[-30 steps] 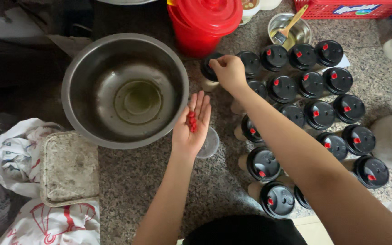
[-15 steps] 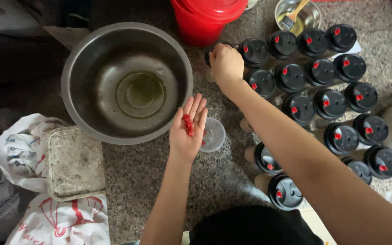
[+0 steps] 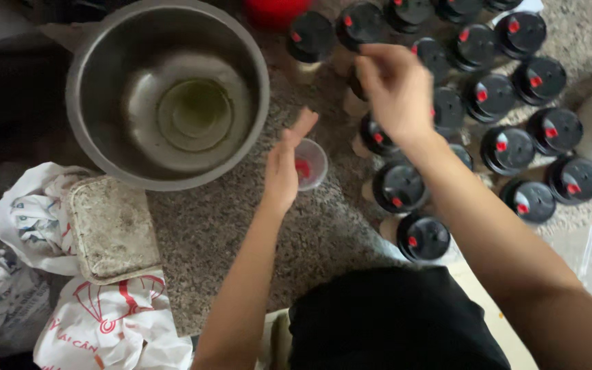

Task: The person places small red pieces into the openings of multiple black-lidded jars arranged on a countertop. They transfer the pieces from a small plastic cup into their hand and then insert them one by one into each jar.

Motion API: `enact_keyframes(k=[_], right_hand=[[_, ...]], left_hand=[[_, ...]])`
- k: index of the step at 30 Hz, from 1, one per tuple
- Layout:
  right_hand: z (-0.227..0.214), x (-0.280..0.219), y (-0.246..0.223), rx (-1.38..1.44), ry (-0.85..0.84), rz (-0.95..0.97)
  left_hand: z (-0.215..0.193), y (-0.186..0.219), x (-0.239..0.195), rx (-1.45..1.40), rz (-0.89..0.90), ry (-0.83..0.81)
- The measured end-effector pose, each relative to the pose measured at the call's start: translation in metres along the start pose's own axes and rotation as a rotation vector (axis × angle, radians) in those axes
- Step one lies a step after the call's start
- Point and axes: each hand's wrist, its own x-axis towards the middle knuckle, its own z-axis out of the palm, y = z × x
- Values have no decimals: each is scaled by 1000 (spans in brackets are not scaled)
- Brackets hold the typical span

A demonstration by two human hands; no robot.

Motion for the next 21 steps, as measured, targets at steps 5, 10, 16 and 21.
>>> enact_keyframes(k=[5, 10, 16, 21], right_hand=[[-116, -58, 18, 188, 288, 226], [-225, -111, 64, 197, 547, 171], [-309, -180, 91, 110, 806, 193], [-342, -244, 110, 9, 976, 286]], left_hand=[[13, -25, -16, 624, 229, 108], [28, -33, -37, 735, 93, 161], [43, -12, -52, 724, -116, 216], [51, 8, -68, 595, -43, 214]])
